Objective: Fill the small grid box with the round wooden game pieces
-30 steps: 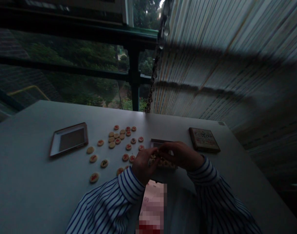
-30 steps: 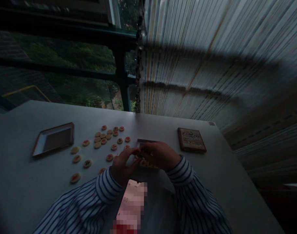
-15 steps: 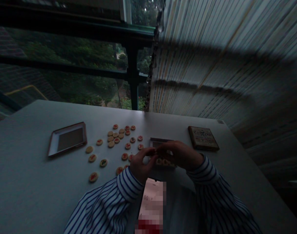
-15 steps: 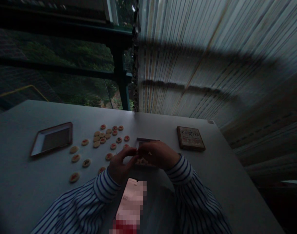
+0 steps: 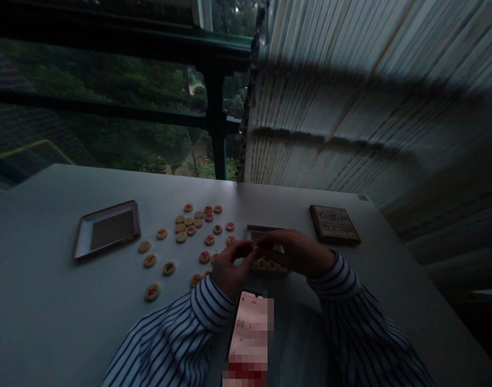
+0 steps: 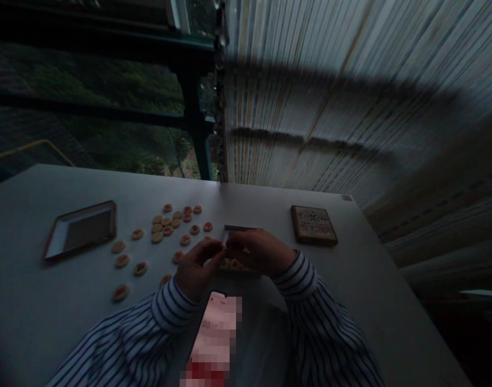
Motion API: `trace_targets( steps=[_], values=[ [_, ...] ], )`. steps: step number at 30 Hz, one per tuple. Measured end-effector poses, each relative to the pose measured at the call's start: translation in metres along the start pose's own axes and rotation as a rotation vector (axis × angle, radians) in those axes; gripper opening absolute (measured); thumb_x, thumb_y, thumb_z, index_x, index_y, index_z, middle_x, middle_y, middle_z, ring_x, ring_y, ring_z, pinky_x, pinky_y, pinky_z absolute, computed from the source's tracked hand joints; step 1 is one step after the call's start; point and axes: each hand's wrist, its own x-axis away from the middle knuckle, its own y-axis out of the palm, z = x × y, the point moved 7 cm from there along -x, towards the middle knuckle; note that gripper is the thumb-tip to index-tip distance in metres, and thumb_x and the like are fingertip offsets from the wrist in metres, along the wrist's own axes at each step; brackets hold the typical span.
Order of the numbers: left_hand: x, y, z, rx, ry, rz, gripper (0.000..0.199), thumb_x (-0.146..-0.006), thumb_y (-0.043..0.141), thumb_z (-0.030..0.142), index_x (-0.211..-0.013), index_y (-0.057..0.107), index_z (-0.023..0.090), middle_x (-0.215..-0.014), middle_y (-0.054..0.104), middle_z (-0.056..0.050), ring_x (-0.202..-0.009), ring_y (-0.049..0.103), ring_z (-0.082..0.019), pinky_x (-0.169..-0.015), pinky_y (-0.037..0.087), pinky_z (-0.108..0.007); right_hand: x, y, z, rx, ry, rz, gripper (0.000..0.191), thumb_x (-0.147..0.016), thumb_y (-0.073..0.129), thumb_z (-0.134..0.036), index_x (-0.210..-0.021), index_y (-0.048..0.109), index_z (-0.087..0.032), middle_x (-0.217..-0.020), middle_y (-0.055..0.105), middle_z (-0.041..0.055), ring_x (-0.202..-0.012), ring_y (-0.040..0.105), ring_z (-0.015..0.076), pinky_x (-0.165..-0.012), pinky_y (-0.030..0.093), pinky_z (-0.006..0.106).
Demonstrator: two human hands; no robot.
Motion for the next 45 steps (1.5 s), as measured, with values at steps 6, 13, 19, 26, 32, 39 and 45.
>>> trace_targets(
  steps=[6,13,19,26,32,39,45],
  values=[
    [0.000,0.001,0.000,0.039,-0.046,-0.022,0.019,-0.071,0.060,0.026,-0.085,0.058,0.014,-0.078,0.065,-0.005,-0.071,0.063,-0.015,-0.067,0.052,-0.027,0.000,-0.003,-0.003,0.005,-0.028,0.003,0.017,-0.078,0.049,-0.017,-0.092,0.059,-0.017,-0.080,0.064,0.0030,-0.072,0.057,0.0113,-0.065,0.042,0.022],
    [-0.001,0.002,-0.007,0.137,-0.120,-0.022,0.019,-0.069,0.062,0.026,-0.084,0.058,0.014,-0.076,0.065,-0.004,-0.071,0.063,-0.015,-0.067,0.052,-0.027,0.000,-0.003,-0.002,0.026,-0.048,0.036,0.016,-0.079,0.048,-0.017,-0.091,0.059,-0.017,-0.080,0.063,0.0034,-0.073,0.057,0.0116,-0.066,0.041,0.022],
    [-0.002,0.000,-0.012,0.215,-0.196,0.025,0.020,-0.066,0.064,0.026,-0.081,0.059,0.014,-0.073,0.065,-0.002,-0.069,0.062,-0.013,-0.064,0.051,-0.024,0.000,-0.007,0.000,0.088,-0.012,0.099,0.015,-0.080,0.050,-0.024,-0.089,0.059,-0.017,-0.077,0.062,0.0043,-0.072,0.056,0.0120,-0.065,0.041,0.023],
    [-0.001,0.002,-0.019,0.291,-0.272,-0.007,0.021,-0.066,0.064,0.027,-0.083,0.059,0.014,-0.076,0.065,-0.003,-0.070,0.063,-0.015,-0.064,0.051,-0.024,-0.002,-0.005,-0.008,0.118,-0.059,0.077,0.021,-0.077,0.054,-0.031,-0.092,0.057,-0.016,-0.083,0.062,0.0058,-0.079,0.056,0.0146,-0.070,0.042,0.026],
    [0.001,0.005,-0.014,0.312,-0.288,-0.062,0.021,-0.068,0.062,0.025,-0.085,0.057,0.013,-0.078,0.066,-0.005,-0.072,0.064,-0.016,-0.066,0.051,-0.024,-0.003,-0.003,-0.012,0.178,-0.064,0.068,0.023,-0.078,0.052,-0.032,-0.095,0.057,-0.017,-0.085,0.061,0.0068,-0.082,0.054,0.0159,-0.071,0.041,0.028],
    [-0.001,0.001,-0.015,0.189,-0.218,-0.034,0.020,-0.070,0.059,0.025,-0.086,0.057,0.014,-0.075,0.065,-0.004,-0.070,0.063,-0.015,-0.065,0.051,-0.025,0.002,-0.012,-0.009,0.202,-0.020,0.052,0.017,-0.077,0.053,-0.029,-0.089,0.059,-0.017,-0.083,0.060,0.0067,-0.081,0.053,0.0153,-0.072,0.039,0.028],
    [-0.003,-0.008,-0.008,-0.135,0.014,0.017,0.017,-0.073,0.055,0.022,-0.088,0.058,0.014,-0.083,0.063,-0.006,-0.076,0.062,-0.015,-0.072,0.051,-0.028,0.008,-0.021,0.002,0.216,0.046,0.013,0.017,-0.075,0.052,-0.022,-0.089,0.059,-0.016,-0.085,0.060,0.0068,-0.083,0.052,0.0157,-0.074,0.039,0.028]
  ],
)
